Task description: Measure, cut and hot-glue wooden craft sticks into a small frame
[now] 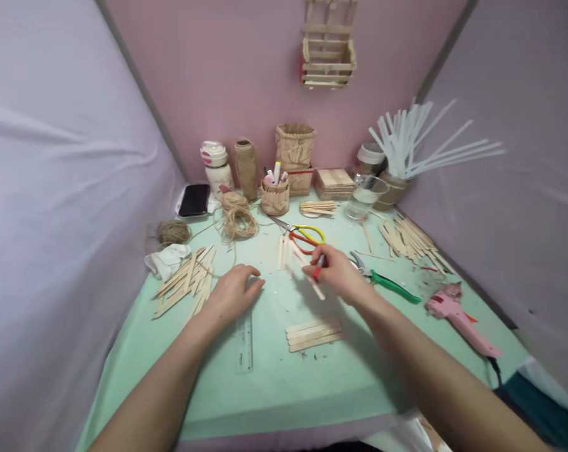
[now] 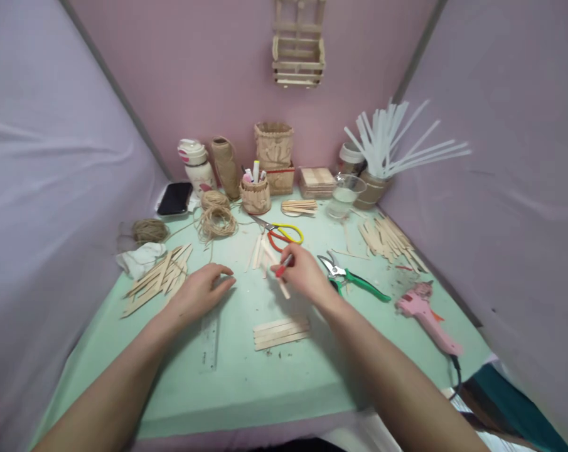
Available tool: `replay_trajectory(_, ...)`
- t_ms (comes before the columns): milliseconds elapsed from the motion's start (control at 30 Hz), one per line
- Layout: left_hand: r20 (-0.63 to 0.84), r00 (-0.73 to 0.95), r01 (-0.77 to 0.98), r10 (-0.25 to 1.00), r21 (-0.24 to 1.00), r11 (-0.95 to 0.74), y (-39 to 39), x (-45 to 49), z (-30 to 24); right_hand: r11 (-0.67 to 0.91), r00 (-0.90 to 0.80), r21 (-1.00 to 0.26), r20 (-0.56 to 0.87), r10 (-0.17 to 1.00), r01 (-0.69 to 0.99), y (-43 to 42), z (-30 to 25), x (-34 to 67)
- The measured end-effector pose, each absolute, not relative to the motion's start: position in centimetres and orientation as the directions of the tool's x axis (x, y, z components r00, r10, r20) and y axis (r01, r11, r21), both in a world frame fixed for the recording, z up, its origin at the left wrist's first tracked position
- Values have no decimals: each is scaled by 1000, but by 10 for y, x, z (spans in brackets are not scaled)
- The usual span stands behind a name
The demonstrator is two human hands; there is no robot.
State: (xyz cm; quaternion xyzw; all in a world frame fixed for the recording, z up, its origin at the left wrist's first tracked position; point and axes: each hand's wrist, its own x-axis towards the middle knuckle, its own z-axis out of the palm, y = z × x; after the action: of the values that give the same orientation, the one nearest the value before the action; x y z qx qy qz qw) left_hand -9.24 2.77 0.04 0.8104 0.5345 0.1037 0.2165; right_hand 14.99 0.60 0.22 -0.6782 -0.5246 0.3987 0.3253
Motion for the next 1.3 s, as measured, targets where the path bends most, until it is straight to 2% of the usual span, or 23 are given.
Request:
replay_trajectory(100,-65,447,826,892,413,-384,29,-100,-5,-165,29,-877,-170,985,450,3,-9,101)
replay_trajectory(267,-119,439,855,891,362,-372,28,-104,-4,-122,14,-824,-137,990,553,2,-19,77)
replay_trajectory(600,-211,498,832,841,390,-395,10,-91,-1,-91,-55,-760,-165,985,643,-14,-23,94)
replay_trajectory(800,-285,493,864,822,273,-424,6,-86,-2,-92,-69,-658,-215,974,747,-20,-17,103)
replay_trajectory(933,-360,492,870,793,216,-442,8,-86,4,-42,-164,-660,-247,955,750,-23,-19,97)
replay_trajectory(1133,-339,463,886,819,193,-421,15,-94,6,13,-261,-776,-196,945,630,-24,-20,88)
replay_trajectory(1233,-319,477,878,819,220,-426,18,-99,2,50,-246,-752,-152,957,657,-24,-21,91)
replay_trajectory(1300,-299,496,866,815,246,-436,19,-101,0,115,-234,-725,-65,970,679,-24,-23,94)
